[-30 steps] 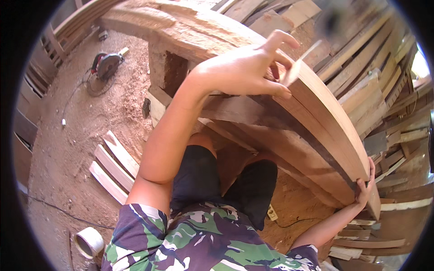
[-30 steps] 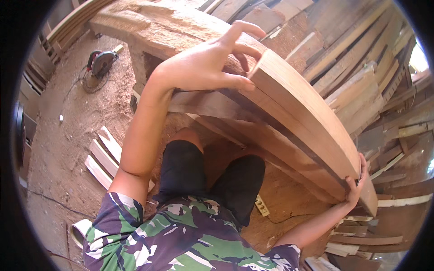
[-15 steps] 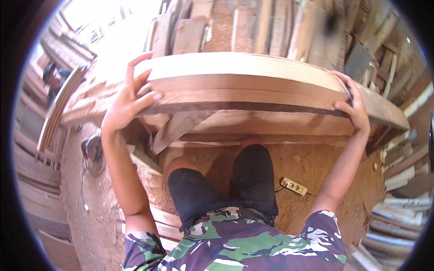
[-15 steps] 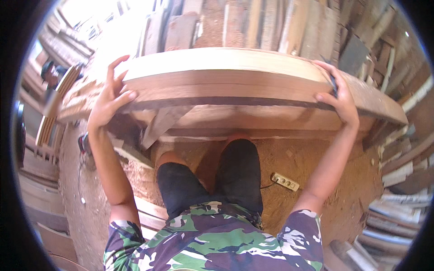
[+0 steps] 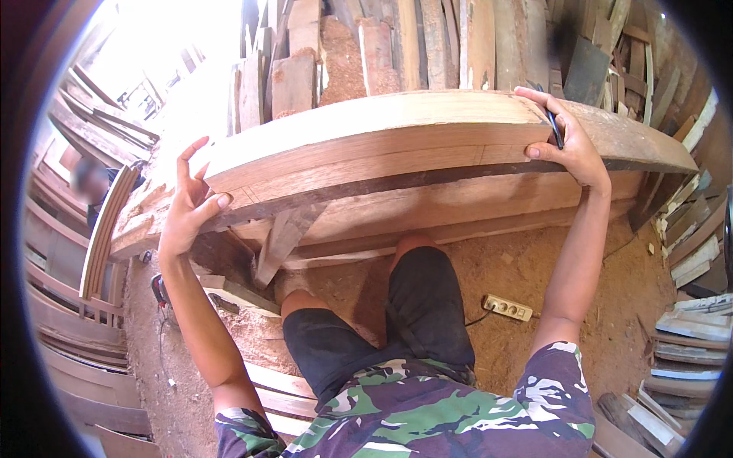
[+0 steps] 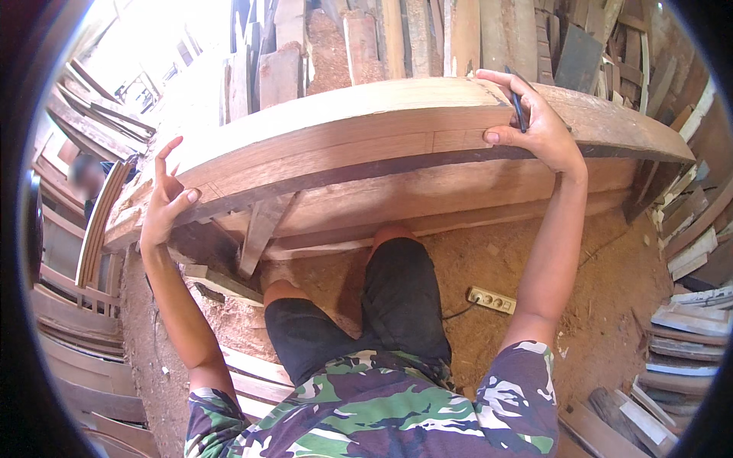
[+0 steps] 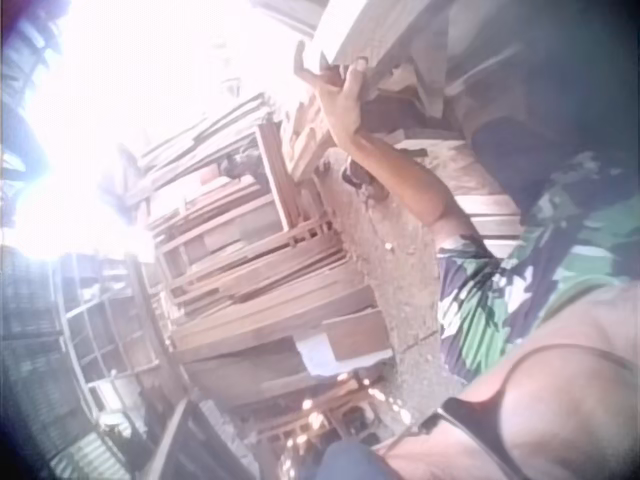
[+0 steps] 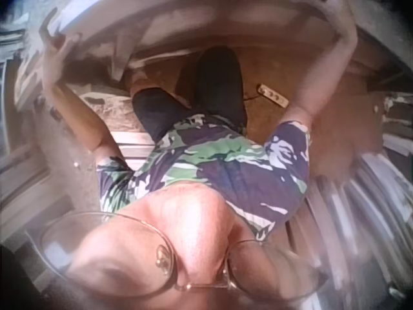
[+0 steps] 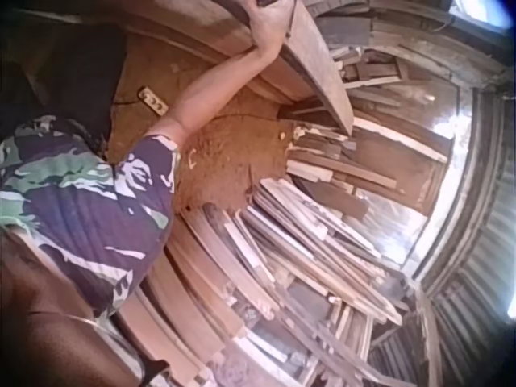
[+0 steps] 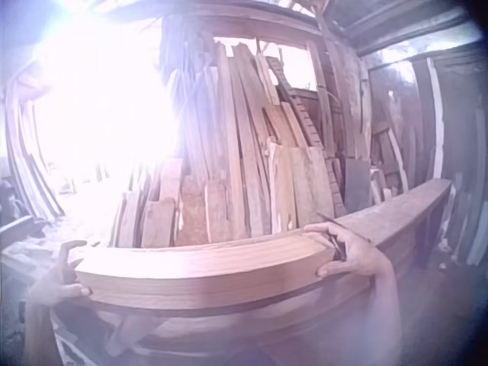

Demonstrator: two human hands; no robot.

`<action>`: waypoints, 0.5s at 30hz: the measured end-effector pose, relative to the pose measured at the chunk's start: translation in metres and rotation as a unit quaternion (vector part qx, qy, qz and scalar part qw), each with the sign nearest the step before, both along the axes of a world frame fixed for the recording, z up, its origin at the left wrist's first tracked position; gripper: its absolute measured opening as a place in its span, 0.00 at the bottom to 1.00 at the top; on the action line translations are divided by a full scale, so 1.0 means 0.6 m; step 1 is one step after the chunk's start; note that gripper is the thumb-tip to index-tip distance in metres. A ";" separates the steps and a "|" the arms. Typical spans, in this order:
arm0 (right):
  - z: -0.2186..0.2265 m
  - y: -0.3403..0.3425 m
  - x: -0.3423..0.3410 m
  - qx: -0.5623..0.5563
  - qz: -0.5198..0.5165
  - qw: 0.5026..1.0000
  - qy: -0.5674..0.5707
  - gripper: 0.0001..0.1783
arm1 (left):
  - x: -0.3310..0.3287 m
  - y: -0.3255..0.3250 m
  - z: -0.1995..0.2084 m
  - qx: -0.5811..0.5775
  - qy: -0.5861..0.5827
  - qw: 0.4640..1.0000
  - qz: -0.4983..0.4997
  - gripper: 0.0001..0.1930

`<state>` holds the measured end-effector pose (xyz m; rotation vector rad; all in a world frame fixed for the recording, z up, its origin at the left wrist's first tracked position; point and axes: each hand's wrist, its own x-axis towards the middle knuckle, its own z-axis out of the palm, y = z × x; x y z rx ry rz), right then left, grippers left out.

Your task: The person uses a try square and a pen to mark lines on wood pieces. They align the square with the edges of the wood and draw precise lines, then pick up and move several boards to different positions on the workbench.

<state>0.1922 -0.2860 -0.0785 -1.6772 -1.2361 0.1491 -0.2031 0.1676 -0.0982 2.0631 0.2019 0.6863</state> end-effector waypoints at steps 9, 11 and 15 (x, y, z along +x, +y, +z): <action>-0.026 -0.064 0.036 0.175 -0.187 0.962 -0.093 0.28 | -0.003 -0.003 0.010 0.015 -0.036 0.999 0.022 0.56; -0.027 -0.094 0.034 0.070 -0.276 0.946 -0.155 0.24 | 0.002 -0.009 0.017 0.118 -0.086 0.985 0.086 0.51; -0.044 -0.113 0.006 -0.034 -0.296 0.928 -0.225 0.26 | 0.022 -0.085 0.063 0.333 -0.081 0.930 0.131 0.30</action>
